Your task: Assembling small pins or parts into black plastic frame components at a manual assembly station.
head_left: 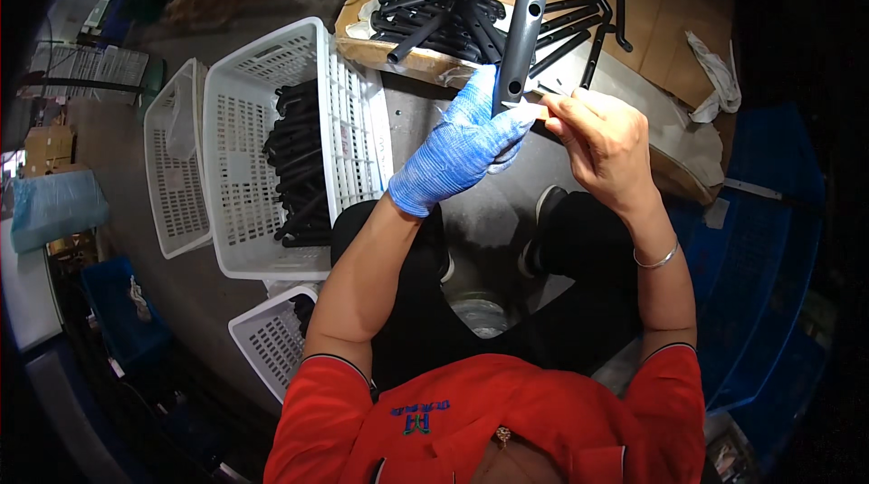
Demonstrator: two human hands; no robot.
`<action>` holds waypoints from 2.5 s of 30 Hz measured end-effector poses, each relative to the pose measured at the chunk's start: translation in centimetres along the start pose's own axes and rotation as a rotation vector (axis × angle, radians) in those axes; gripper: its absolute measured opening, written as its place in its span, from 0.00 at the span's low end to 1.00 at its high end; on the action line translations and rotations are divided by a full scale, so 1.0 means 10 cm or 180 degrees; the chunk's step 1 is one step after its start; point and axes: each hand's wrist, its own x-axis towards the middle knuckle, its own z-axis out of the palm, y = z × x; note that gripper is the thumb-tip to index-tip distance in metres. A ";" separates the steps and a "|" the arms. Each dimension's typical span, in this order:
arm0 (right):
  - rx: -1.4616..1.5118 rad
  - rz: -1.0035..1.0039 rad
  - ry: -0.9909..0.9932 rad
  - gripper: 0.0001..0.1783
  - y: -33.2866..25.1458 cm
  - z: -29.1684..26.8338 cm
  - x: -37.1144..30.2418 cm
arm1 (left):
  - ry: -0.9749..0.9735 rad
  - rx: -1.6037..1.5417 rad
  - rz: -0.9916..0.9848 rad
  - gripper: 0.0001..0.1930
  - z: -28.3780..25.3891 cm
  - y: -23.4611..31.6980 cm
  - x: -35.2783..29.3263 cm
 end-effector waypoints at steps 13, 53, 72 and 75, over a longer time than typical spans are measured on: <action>-0.0065 0.0037 0.0069 0.07 -0.02 0.07 -0.02 | 0.0480 0.3447 0.1675 0.15 -0.10 -0.25 0.01; 0.3701 0.2038 -0.0019 0.24 0.09 0.19 0.10 | 0.0294 0.0487 -0.0123 0.15 0.21 -0.18 0.08; 0.0165 0.0373 0.0282 0.28 -0.06 0.10 -0.01 | 0.0808 -0.0103 0.0263 0.08 0.11 -0.07 0.06; 0.0003 0.0327 0.0153 0.28 -0.13 0.09 -0.01 | 0.0912 0.0178 0.0262 0.08 0.13 -0.01 0.05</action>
